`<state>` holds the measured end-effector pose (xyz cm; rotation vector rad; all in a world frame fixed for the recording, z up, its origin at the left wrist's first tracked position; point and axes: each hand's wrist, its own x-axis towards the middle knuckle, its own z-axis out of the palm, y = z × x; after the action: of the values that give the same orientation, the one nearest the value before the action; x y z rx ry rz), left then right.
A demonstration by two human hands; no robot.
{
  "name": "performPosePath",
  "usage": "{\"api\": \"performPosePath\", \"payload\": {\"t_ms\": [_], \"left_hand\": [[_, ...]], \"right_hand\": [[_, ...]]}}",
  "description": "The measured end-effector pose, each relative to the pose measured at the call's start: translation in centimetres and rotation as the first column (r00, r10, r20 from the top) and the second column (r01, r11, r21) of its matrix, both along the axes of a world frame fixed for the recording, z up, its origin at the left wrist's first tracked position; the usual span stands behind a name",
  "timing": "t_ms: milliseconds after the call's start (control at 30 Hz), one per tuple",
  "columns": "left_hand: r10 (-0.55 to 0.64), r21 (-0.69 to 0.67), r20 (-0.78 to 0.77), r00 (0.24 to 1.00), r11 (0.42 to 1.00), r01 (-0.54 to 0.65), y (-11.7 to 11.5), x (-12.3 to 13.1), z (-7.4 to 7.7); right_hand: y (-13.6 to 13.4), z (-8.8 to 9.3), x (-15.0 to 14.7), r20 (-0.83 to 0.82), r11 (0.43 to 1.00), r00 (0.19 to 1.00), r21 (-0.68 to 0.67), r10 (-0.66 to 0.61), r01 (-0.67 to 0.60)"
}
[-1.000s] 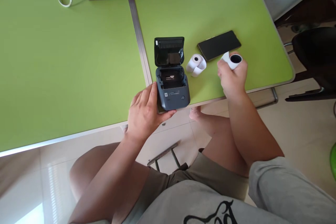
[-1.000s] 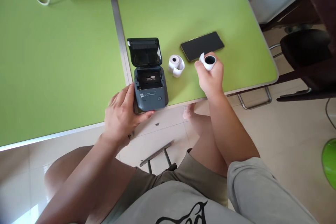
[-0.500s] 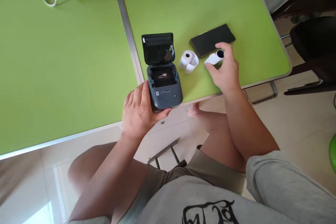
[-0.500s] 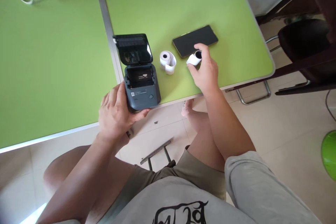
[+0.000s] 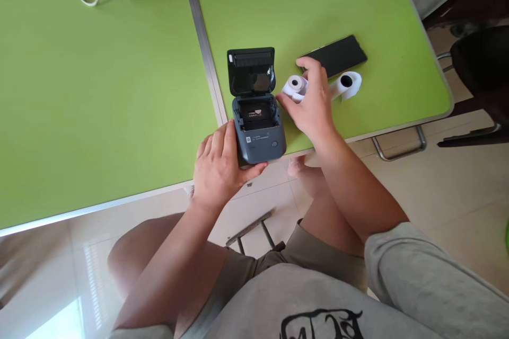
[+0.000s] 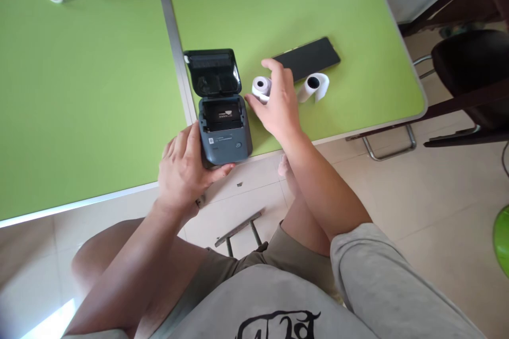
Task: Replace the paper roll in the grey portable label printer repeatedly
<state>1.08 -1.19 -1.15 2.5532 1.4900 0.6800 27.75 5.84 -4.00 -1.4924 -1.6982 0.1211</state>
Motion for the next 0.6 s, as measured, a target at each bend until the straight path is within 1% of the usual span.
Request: {"api": "performPosePath", "payload": {"t_ms": [100, 267, 367, 433, 533, 600], "left_hand": [[-0.012, 0.006, -0.002, 1.0, 1.0, 0.012, -0.1, 0.0, 0.0], [-0.023, 0.033, -0.006, 1.0, 0.999, 0.023, -0.2, 0.0, 0.0], [-0.023, 0.056, -0.006, 1.0, 0.998, 0.023, -0.2, 0.0, 0.0], [-0.015, 0.064, -0.008, 1.0, 0.998, 0.015, -0.2, 0.1, 0.0], [-0.007, 0.072, -0.014, 1.0, 0.997, 0.008, -0.2, 0.2, 0.0], [-0.012, 0.078, -0.016, 1.0, 0.997, 0.013, -0.3, 0.2, 0.1]], "right_hand": [[0.3, -0.6, 0.5, -0.047, 0.999, 0.998, 0.011, 0.037, -0.036], [-0.5, -0.6, 0.6, -0.114, 0.987, 0.98, 0.042, 0.161, -0.157], [-0.6, -0.4, 0.7, -0.159, 0.979, 0.968, 0.085, 0.194, -0.183], [-0.8, 0.5, 0.5, -0.178, 0.973, 0.962, 0.147, 0.205, -0.18], [-1.8, 3.2, -0.9, -0.155, 0.955, 0.961, 0.225, 0.229, -0.192], [-2.6, 5.1, -2.3, -0.106, 0.945, 0.953, 0.201, 0.282, -0.258]]}}
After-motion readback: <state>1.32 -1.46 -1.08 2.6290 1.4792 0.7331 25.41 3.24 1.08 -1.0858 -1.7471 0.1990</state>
